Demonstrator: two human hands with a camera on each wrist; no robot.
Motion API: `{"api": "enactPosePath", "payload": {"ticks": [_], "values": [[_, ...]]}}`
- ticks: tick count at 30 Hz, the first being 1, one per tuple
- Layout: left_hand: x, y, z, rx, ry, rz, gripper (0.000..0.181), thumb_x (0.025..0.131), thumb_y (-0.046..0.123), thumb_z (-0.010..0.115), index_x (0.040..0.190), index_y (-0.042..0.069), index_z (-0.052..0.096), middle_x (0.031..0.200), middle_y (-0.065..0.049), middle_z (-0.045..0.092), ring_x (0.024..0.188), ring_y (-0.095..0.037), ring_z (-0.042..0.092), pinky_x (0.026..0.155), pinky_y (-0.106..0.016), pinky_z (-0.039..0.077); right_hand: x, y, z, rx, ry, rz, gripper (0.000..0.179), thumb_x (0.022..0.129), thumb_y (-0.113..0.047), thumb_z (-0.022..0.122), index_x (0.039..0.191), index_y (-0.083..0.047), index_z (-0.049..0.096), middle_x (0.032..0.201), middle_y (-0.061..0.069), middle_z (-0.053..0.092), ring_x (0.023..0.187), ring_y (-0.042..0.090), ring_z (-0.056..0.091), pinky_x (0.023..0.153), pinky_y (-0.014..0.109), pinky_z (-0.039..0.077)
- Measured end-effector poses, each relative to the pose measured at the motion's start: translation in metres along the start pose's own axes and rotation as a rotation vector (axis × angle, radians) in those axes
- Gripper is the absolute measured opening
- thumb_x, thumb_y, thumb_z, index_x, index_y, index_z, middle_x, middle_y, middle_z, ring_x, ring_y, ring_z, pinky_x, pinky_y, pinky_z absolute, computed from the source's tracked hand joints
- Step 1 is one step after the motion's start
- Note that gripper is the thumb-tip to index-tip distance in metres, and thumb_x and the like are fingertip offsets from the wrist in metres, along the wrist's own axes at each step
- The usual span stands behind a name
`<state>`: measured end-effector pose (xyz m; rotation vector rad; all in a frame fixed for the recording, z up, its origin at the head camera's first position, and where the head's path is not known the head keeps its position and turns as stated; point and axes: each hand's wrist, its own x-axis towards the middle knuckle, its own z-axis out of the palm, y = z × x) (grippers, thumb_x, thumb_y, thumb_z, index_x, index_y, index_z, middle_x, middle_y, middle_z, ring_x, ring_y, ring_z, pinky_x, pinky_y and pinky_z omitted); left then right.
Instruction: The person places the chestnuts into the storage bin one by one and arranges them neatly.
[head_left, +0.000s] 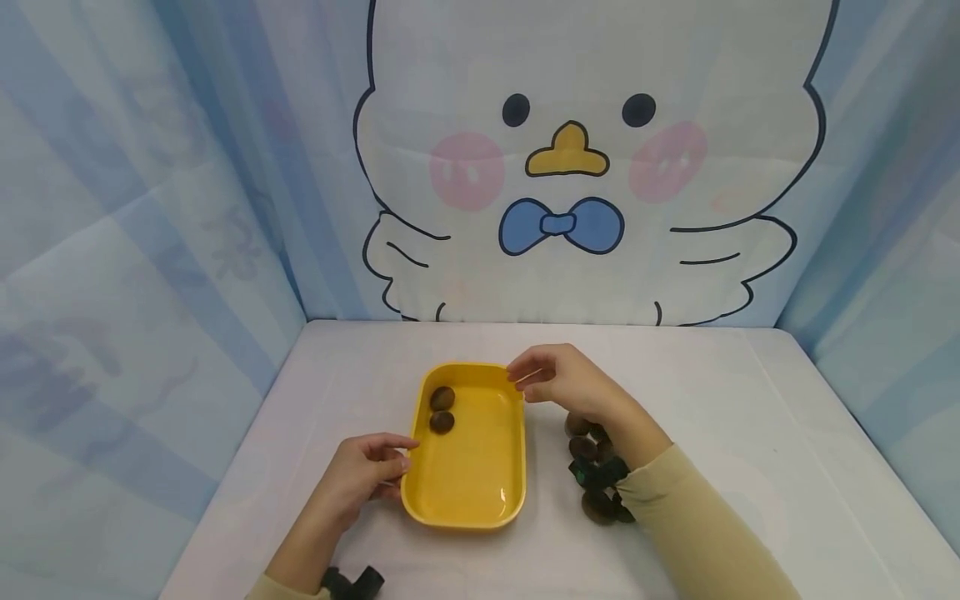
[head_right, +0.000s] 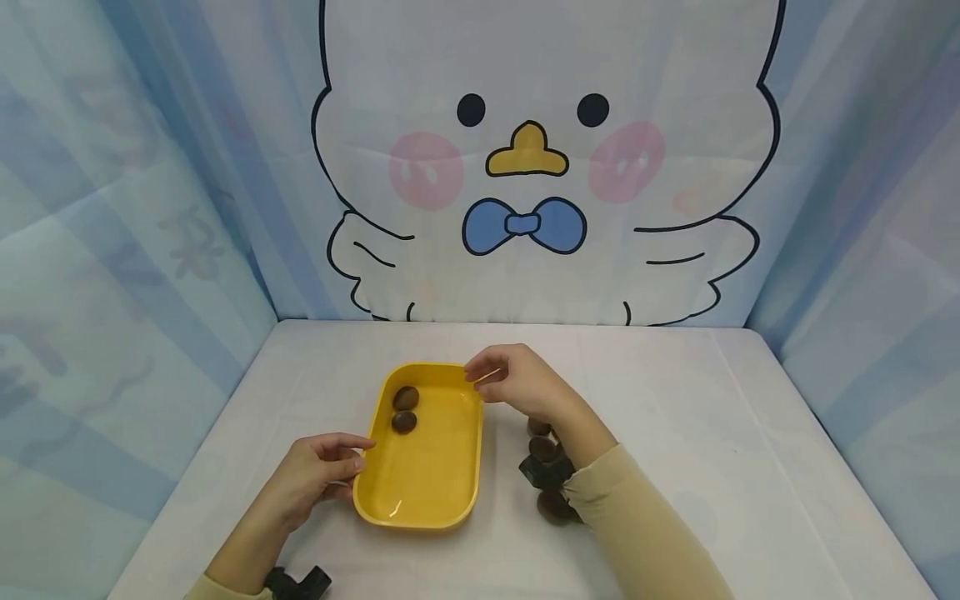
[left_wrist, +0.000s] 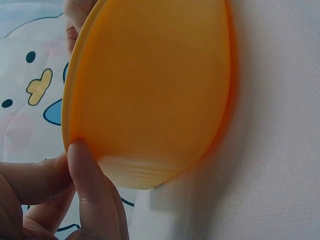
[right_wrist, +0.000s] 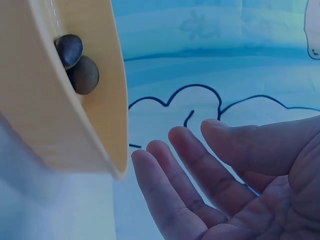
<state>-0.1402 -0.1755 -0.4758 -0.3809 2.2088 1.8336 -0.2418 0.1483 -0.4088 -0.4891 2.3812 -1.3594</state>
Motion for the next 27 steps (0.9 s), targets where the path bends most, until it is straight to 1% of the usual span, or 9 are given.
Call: {"api": "enactPosePath", "payload": {"ticks": [4,6,11,16,23,27], "values": [[0.000,0.000,-0.001,0.000,-0.007,-0.006,0.031,0.092,-0.003,0.076,0.123,-0.001,0.078,0.086,-0.007,0.068,0.066,-0.017,0.064,0.056,-0.027,0.062,-0.006,0.007,-0.008,-0.011,0.021,0.012,0.033,0.098,-0.002,0.071,0.131,-0.009,0.073,0.133,0.012,0.074,0.123,0.034,0.072,0.099,0.040,0.065],[0.000,0.000,-0.001,-0.002,-0.016,-0.006,0.031,0.093,-0.003,0.076,0.124,-0.001,0.077,0.086,-0.007,0.068,0.066,-0.017,0.064,0.056,-0.027,0.062,-0.008,0.011,-0.013,-0.019,0.033,0.017,0.034,0.098,-0.001,0.071,0.131,-0.009,0.073,0.133,0.014,0.074,0.123,0.036,0.072,0.099,0.041,0.065],[0.000,0.001,-0.002,-0.009,-0.027,0.003,0.031,0.093,-0.003,0.075,0.124,-0.002,0.077,0.086,-0.007,0.069,0.066,-0.017,0.065,0.057,-0.027,0.062,-0.015,0.022,-0.025,-0.038,0.051,0.010,0.034,0.097,0.000,0.070,0.130,-0.008,0.073,0.136,0.020,0.072,0.121,0.034,0.074,0.099,0.043,0.065],[0.000,0.001,-0.002,-0.007,-0.026,0.009,0.031,0.093,-0.002,0.075,0.124,-0.001,0.078,0.086,-0.007,0.069,0.066,-0.017,0.065,0.056,-0.027,0.061,-0.021,0.033,-0.037,-0.051,0.072,0.016,0.034,0.098,-0.002,0.070,0.131,-0.008,0.072,0.135,0.017,0.073,0.121,0.032,0.074,0.099,0.043,0.065],[-0.001,0.001,-0.003,-0.013,-0.035,0.010,0.032,0.093,-0.002,0.075,0.125,-0.002,0.077,0.085,-0.006,0.068,0.065,-0.017,0.065,0.056,-0.027,0.061,-0.030,0.047,-0.049,-0.057,0.078,0.015,0.036,0.099,-0.002,0.068,0.135,-0.002,0.069,0.138,0.022,0.070,0.123,0.035,0.073,0.100,0.043,0.065],[0.001,-0.001,-0.003,-0.014,-0.032,0.009,0.032,0.094,-0.001,0.076,0.125,-0.002,0.077,0.086,-0.006,0.069,0.065,-0.018,0.065,0.057,-0.027,0.062,-0.035,0.055,-0.052,-0.082,0.095,0.052,0.037,0.100,-0.004,0.068,0.137,-0.003,0.068,0.139,0.019,0.070,0.126,0.034,0.071,0.104,0.048,0.063]]}}
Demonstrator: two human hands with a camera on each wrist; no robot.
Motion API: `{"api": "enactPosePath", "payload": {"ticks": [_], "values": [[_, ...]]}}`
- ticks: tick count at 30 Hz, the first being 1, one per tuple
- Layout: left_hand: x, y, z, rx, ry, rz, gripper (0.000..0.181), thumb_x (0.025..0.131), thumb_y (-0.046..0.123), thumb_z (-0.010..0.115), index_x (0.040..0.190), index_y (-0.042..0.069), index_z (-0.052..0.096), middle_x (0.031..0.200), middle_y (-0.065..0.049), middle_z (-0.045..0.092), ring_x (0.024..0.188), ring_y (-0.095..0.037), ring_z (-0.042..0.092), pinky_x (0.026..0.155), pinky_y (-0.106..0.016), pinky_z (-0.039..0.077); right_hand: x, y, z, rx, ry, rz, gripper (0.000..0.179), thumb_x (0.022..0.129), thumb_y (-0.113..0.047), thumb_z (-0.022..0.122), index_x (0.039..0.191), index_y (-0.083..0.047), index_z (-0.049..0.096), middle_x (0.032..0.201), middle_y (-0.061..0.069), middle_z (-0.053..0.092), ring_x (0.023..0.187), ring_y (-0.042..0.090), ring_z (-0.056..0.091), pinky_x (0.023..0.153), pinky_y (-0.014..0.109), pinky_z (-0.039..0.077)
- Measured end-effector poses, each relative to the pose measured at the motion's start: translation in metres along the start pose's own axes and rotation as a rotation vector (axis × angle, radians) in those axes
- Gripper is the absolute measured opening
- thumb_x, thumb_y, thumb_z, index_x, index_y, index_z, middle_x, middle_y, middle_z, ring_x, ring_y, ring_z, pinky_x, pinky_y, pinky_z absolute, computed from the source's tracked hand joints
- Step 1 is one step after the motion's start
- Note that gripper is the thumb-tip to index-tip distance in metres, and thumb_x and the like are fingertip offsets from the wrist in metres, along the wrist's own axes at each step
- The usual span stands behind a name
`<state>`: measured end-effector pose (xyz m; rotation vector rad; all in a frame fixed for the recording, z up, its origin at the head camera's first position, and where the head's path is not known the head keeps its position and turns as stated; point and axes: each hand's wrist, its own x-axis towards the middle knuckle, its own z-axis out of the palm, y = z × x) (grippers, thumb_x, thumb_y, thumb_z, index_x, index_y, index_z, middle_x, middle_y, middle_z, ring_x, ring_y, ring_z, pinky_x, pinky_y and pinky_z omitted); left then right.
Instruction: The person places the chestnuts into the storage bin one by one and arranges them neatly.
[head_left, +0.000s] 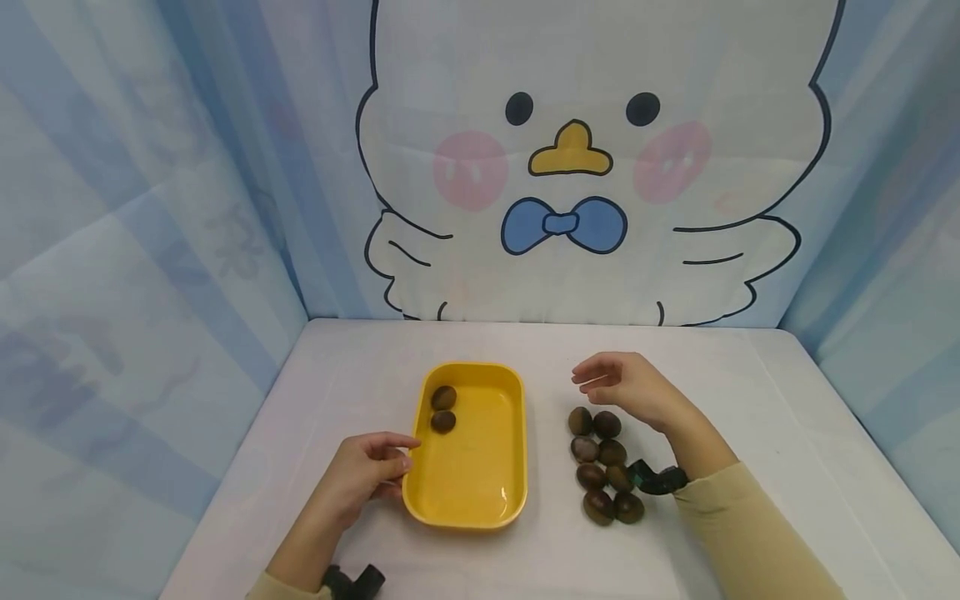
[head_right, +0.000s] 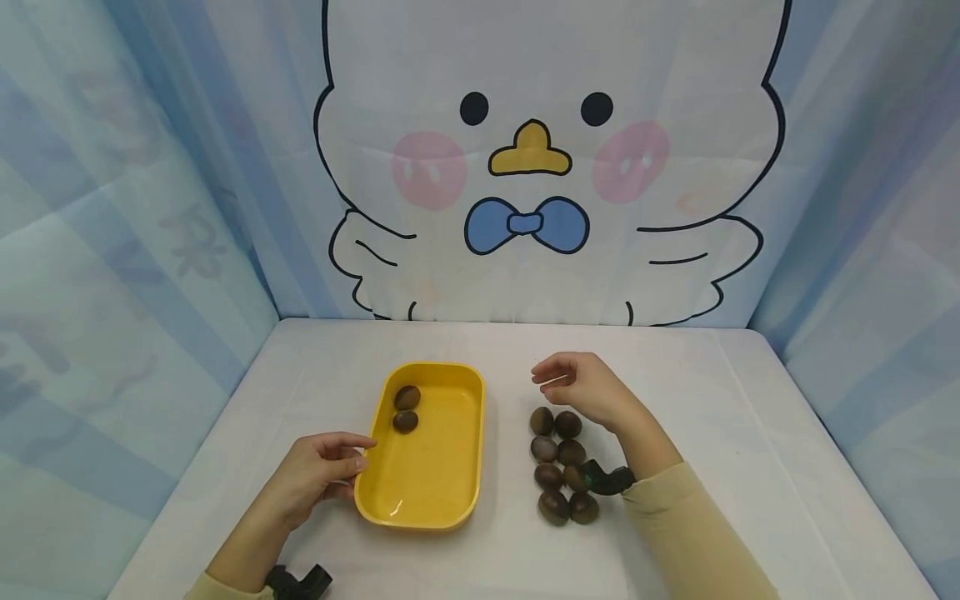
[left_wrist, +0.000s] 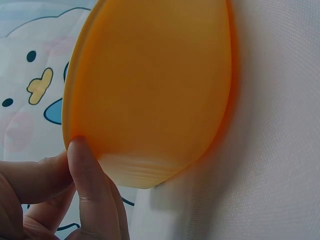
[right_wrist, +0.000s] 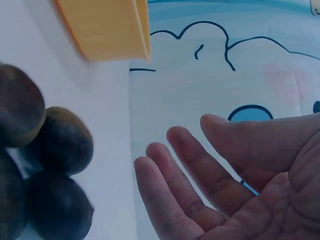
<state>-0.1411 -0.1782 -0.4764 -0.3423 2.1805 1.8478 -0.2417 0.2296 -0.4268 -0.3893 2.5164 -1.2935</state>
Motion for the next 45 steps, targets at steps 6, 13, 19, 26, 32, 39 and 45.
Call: {"api": "enactPosePath", "payload": {"ticks": [6,13,19,26,32,39,45], "values": [[-0.001,0.000,0.000,-0.003,0.007,0.002,0.032,0.093,-0.002,0.076,0.125,-0.002,0.077,0.085,-0.007,0.069,0.064,-0.018,0.064,0.056,-0.027,0.062,-0.006,0.014,-0.001,-0.025,0.017,0.055,0.038,0.102,-0.007,0.067,0.139,-0.002,0.066,0.143,0.021,0.068,0.128,0.035,0.069,0.109,0.057,0.058],[0.000,-0.001,0.002,0.007,0.021,0.001,0.031,0.093,-0.002,0.076,0.125,-0.001,0.077,0.086,-0.007,0.069,0.063,-0.018,0.064,0.055,-0.028,0.061,-0.013,0.029,-0.003,-0.014,0.019,0.068,0.039,0.100,-0.005,0.069,0.139,-0.001,0.066,0.142,0.021,0.068,0.128,0.038,0.069,0.105,0.053,0.060],[0.000,-0.003,0.001,-0.003,0.012,0.005,0.032,0.094,-0.001,0.076,0.126,-0.002,0.076,0.085,-0.007,0.069,0.062,-0.018,0.063,0.055,-0.028,0.061,-0.019,0.044,-0.004,-0.028,0.010,0.074,0.041,0.097,-0.005,0.073,0.137,0.001,0.066,0.140,0.023,0.069,0.127,0.040,0.070,0.102,0.052,0.062],[0.001,-0.004,0.001,0.000,0.013,0.003,0.033,0.093,-0.001,0.077,0.126,-0.002,0.077,0.085,-0.007,0.069,0.062,-0.018,0.063,0.055,-0.028,0.061,-0.021,0.057,-0.003,-0.027,-0.024,0.096,0.042,0.093,-0.003,0.076,0.134,0.000,0.068,0.137,0.023,0.071,0.123,0.038,0.071,0.102,0.054,0.061],[-0.001,-0.002,0.001,0.000,0.013,0.001,0.033,0.093,-0.001,0.077,0.126,-0.002,0.076,0.086,-0.007,0.069,0.063,-0.018,0.063,0.056,-0.028,0.061,-0.021,0.062,0.000,-0.064,-0.043,0.110,0.045,0.089,-0.002,0.080,0.133,-0.003,0.070,0.129,0.018,0.074,0.118,0.032,0.070,0.098,0.052,0.060],[-0.003,0.000,0.001,0.001,0.012,0.004,0.032,0.093,-0.001,0.076,0.125,-0.001,0.077,0.087,-0.007,0.069,0.064,-0.017,0.064,0.056,-0.027,0.061,-0.021,0.066,0.002,-0.057,-0.043,0.102,0.045,0.088,0.000,0.079,0.132,-0.003,0.071,0.130,0.018,0.073,0.118,0.031,0.070,0.097,0.049,0.061],[-0.004,0.001,0.001,0.002,0.015,0.003,0.032,0.094,-0.001,0.076,0.125,-0.001,0.077,0.086,-0.007,0.069,0.064,-0.017,0.064,0.057,-0.027,0.061,-0.020,0.067,0.003,-0.060,-0.028,0.086,0.044,0.088,0.000,0.080,0.131,-0.004,0.072,0.131,0.019,0.072,0.116,0.030,0.069,0.096,0.046,0.061]]}}
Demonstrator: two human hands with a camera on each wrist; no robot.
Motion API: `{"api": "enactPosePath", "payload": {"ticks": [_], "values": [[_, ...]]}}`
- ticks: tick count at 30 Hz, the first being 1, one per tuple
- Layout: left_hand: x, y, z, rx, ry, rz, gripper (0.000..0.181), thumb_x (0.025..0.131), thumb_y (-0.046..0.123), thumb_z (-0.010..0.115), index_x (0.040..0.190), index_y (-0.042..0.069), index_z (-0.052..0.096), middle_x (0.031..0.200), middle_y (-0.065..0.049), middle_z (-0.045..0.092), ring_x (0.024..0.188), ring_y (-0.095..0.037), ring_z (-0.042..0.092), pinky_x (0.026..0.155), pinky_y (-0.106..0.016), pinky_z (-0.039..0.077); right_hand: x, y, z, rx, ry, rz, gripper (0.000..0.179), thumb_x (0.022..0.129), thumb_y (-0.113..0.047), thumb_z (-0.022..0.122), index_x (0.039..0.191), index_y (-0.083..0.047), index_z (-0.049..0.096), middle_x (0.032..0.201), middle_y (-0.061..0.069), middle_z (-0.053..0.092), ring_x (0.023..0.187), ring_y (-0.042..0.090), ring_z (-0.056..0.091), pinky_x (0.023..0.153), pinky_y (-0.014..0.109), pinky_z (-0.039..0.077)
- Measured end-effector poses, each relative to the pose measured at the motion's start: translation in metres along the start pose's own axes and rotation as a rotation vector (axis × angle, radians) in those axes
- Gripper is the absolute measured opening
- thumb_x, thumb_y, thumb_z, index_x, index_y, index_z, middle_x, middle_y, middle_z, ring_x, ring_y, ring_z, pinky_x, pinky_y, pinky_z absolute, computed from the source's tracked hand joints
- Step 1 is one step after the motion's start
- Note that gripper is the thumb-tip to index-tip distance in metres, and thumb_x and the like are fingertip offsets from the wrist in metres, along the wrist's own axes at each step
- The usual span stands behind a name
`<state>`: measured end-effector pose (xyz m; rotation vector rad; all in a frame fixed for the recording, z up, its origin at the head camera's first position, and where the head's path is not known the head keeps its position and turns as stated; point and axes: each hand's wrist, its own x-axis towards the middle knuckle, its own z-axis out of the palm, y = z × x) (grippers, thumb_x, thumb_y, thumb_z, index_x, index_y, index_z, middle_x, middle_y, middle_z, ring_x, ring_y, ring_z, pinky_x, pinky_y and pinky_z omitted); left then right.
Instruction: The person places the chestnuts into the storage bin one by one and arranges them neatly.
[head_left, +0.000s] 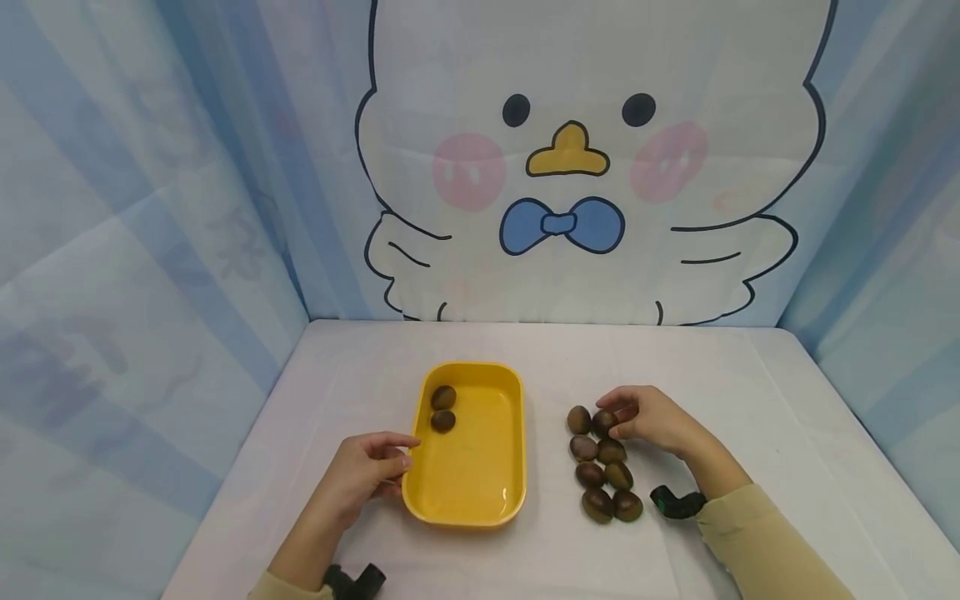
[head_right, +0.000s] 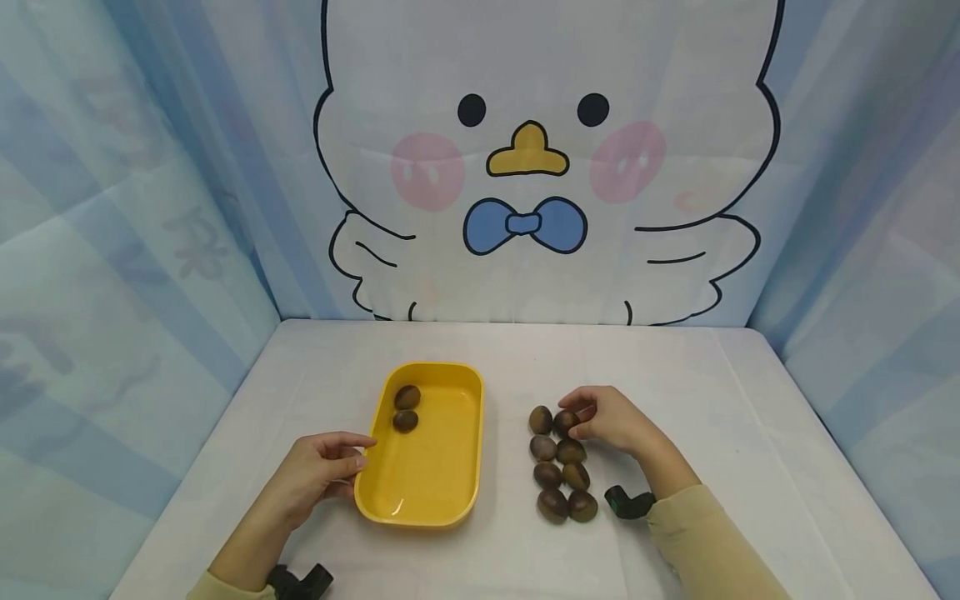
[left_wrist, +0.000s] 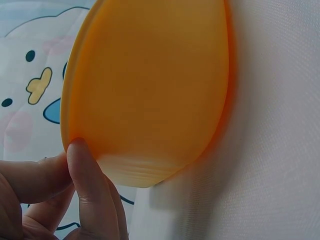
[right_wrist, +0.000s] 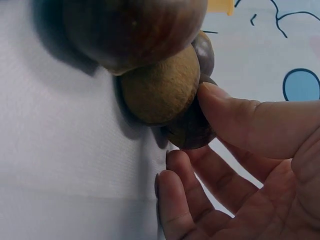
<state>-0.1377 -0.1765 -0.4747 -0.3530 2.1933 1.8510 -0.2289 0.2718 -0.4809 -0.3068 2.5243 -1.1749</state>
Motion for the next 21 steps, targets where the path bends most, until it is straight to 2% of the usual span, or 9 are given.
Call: {"api": "enactPosePath", "payload": {"ticks": [10,16,21], "values": [[0.0004,0.0004,-0.0003,0.004,0.007,-0.002,0.031,0.094,-0.001,0.075,0.125,-0.001,0.077,0.087,-0.007,0.069,0.064,-0.018,0.064,0.057,-0.027,0.062,0.0027,0.0037,0.0000,-0.004,0.036,-0.009,0.043,0.086,-0.001,0.083,0.128,-0.006,0.073,0.127,0.017,0.069,0.109,0.028,0.068,0.085,0.035,0.056],[-0.0001,0.0020,0.0002,0.003,0.006,-0.006,0.030,0.094,-0.001,0.075,0.124,0.000,0.078,0.087,-0.008,0.069,0.064,-0.018,0.064,0.058,-0.027,0.062,0.0025,0.0008,-0.0022,0.021,0.034,0.019,0.044,0.086,-0.003,0.084,0.129,-0.005,0.072,0.125,0.016,0.072,0.109,0.027,0.069,0.087,0.036,0.057],[0.0011,0.0002,0.0004,0.005,0.010,-0.006,0.030,0.094,-0.001,0.075,0.124,0.000,0.078,0.088,-0.008,0.069,0.065,-0.018,0.064,0.057,-0.027,0.062,0.0028,-0.0054,-0.0053,0.016,0.036,0.004,0.045,0.086,-0.005,0.084,0.129,-0.004,0.071,0.127,0.016,0.073,0.112,0.027,0.070,0.089,0.038,0.058]]}}
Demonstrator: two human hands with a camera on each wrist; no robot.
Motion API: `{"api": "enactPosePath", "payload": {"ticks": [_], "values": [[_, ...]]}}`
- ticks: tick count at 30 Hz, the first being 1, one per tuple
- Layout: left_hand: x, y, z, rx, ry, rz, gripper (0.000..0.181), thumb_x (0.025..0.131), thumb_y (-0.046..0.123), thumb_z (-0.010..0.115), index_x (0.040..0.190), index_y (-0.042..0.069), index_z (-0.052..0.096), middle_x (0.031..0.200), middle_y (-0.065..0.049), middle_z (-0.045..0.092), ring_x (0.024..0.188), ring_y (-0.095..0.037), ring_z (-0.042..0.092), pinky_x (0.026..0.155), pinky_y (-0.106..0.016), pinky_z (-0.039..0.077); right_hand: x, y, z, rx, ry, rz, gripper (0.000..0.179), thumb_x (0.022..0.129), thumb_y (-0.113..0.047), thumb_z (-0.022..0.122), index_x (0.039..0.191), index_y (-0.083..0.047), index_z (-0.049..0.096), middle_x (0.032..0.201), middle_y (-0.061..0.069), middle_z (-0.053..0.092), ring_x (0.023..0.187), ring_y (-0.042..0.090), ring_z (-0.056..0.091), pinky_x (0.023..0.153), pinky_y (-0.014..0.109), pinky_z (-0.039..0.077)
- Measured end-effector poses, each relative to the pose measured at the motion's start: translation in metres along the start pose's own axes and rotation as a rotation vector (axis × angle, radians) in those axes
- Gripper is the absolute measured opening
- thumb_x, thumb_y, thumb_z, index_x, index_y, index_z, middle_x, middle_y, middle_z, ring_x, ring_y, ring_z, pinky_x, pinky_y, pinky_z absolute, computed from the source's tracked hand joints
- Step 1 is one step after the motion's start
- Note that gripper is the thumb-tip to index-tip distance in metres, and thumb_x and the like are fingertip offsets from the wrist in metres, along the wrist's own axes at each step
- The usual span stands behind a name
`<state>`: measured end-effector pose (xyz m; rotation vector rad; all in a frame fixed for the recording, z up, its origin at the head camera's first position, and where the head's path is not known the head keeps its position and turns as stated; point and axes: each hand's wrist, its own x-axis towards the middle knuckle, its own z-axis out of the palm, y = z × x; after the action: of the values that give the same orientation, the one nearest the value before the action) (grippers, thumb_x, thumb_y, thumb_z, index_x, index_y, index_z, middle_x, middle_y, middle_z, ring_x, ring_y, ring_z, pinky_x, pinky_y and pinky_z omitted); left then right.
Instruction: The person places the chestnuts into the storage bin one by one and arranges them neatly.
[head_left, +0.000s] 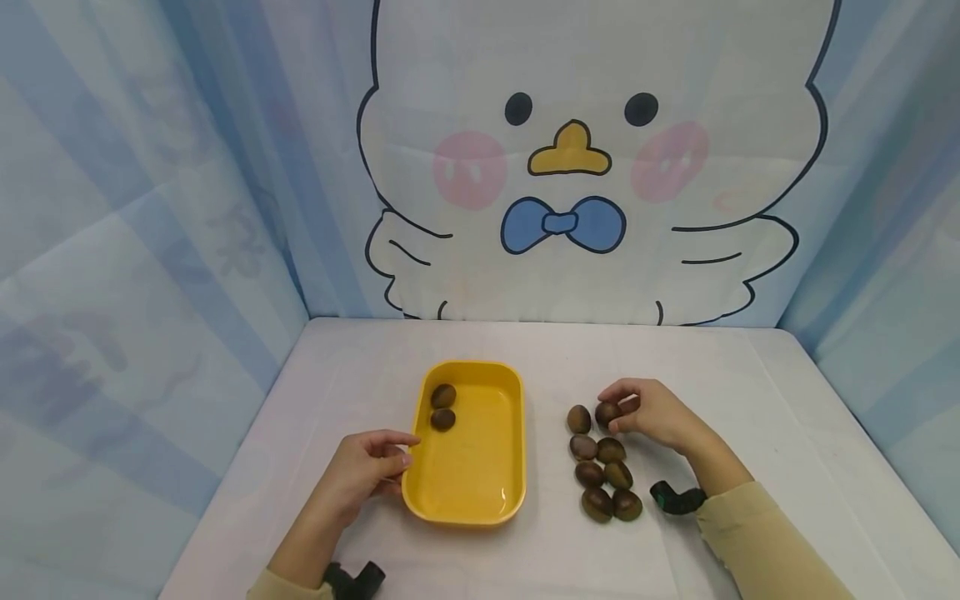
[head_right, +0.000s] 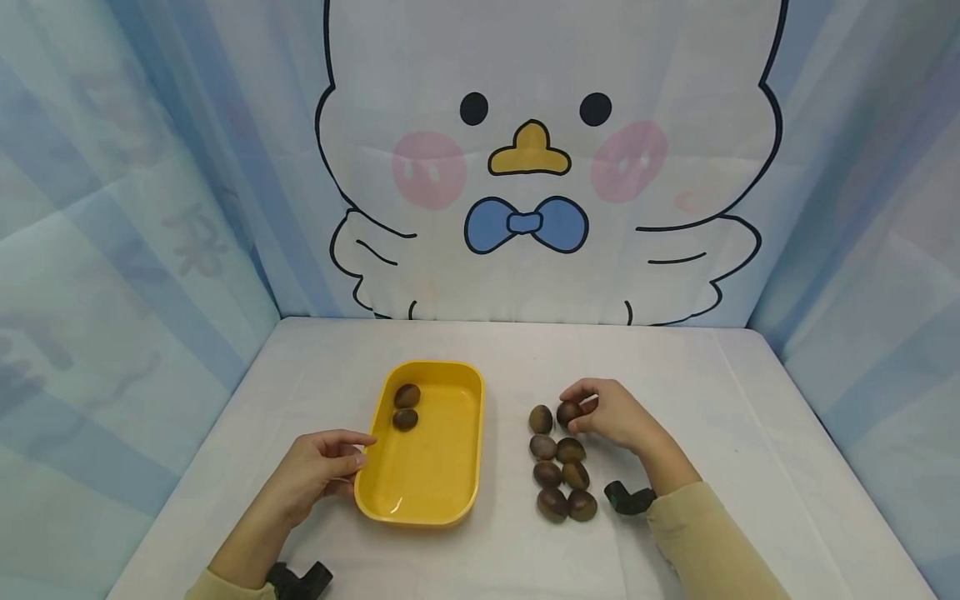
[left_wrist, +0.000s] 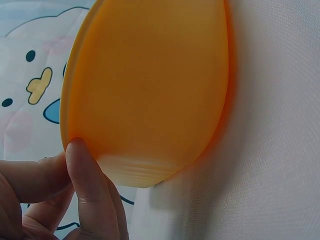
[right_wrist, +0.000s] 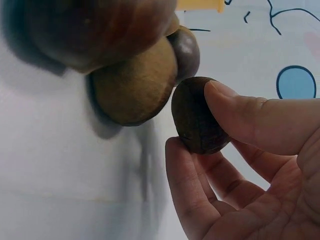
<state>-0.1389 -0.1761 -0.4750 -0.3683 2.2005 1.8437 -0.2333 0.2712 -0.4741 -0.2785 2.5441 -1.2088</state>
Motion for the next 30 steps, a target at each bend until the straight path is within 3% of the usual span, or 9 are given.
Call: {"api": "enactPosePath", "payload": {"ticks": [16,30], "values": [[0.000,0.000,-0.001,0.000,-0.010,0.007,0.031,0.094,-0.001,0.076,0.125,0.000,0.077,0.086,-0.007,0.068,0.065,-0.018,0.064,0.057,-0.027,0.062,0.004,-0.028,-0.003,0.015,0.012,-0.020,0.043,0.090,-0.008,0.080,0.133,-0.007,0.070,0.133,0.014,0.071,0.120,0.031,0.068,0.092,0.038,0.059],[0.000,-0.002,0.000,-0.010,-0.009,0.008,0.032,0.094,-0.001,0.076,0.125,-0.001,0.077,0.086,-0.007,0.068,0.064,-0.018,0.063,0.056,-0.027,0.061,0.018,-0.060,0.001,-0.001,0.006,-0.068,0.041,0.091,-0.009,0.080,0.132,-0.009,0.071,0.132,0.012,0.072,0.120,0.031,0.068,0.098,0.044,0.063]]}}
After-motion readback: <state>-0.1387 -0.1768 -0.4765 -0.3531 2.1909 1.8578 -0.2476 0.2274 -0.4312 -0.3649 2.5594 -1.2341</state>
